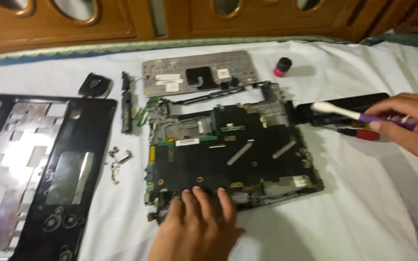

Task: Cleaning internal laptop components with a brush and installing the motherboard into the chassis.

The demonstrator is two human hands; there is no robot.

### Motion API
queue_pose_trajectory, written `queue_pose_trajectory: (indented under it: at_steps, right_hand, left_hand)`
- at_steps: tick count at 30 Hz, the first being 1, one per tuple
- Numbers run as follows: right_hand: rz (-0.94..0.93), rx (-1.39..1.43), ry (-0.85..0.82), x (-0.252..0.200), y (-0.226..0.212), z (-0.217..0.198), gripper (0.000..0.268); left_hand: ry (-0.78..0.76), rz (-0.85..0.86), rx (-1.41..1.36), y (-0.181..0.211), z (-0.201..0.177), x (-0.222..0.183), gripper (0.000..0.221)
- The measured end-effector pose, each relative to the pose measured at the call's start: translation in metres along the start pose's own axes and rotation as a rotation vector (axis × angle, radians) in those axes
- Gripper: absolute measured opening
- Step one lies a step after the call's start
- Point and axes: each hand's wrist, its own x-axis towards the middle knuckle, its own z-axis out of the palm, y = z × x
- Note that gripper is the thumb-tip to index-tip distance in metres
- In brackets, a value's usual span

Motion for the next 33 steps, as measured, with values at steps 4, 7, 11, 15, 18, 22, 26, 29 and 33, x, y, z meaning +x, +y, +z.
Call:
queue_pose_trajectory:
  at_steps: [4, 7, 11, 15, 18, 22, 26, 29, 33]
  right_hand:
    - [0.211, -0.014, -0.186, -0.003, 0.017, 0.000, 0.021]
    - [0.195, 0.015, -0.311, 0.000, 0.032, 0.006, 0.020]
    - [0.211, -0.099, -0.410, 0.005, 0.030, 0.008, 0.023]
    - [0.161, -0.105, -0.458, 0.006, 0.027, 0.016, 0.019]
    - [0.155, -0.130, -0.400, 0.000, 0.012, 0.014, 0.033]
    - [0.072, -0.130, -0.348, -0.003, -0.031, 0.013, 0.044]
    - [-0.035, 0.030, -0.358, -0.002, -0.063, 0.030, 0.049]
    - [-0.215, 0.101, -0.257, -0.002, -0.067, 0.049, 0.053]
    - [-0.319, 0.156, -0.173, -0.003, -0.074, 0.055, 0.050]
  left_hand:
    - [0.039, -0.006, 0.022, -0.017, -0.005, 0.013, 0.021]
    - [-0.094, 0.005, 0.087, -0.027, -0.011, 0.020, 0.016]
    - [-0.243, 0.028, 0.083, -0.041, -0.010, 0.020, 0.035]
    - [-0.347, 0.028, 0.007, -0.053, 0.000, 0.018, 0.065]
    - [-0.367, 0.053, 0.022, -0.054, 0.003, 0.015, 0.075]
    - [-0.409, 0.052, -0.021, -0.053, 0.007, 0.017, 0.058]
    - [-0.419, 0.121, -0.030, -0.054, 0.013, 0.010, 0.049]
    - [-0.461, 0.194, -0.011, -0.054, 0.011, 0.011, 0.051]
    - [-0.312, 0.257, 0.025, -0.050, 0.001, 0.020, 0.035]
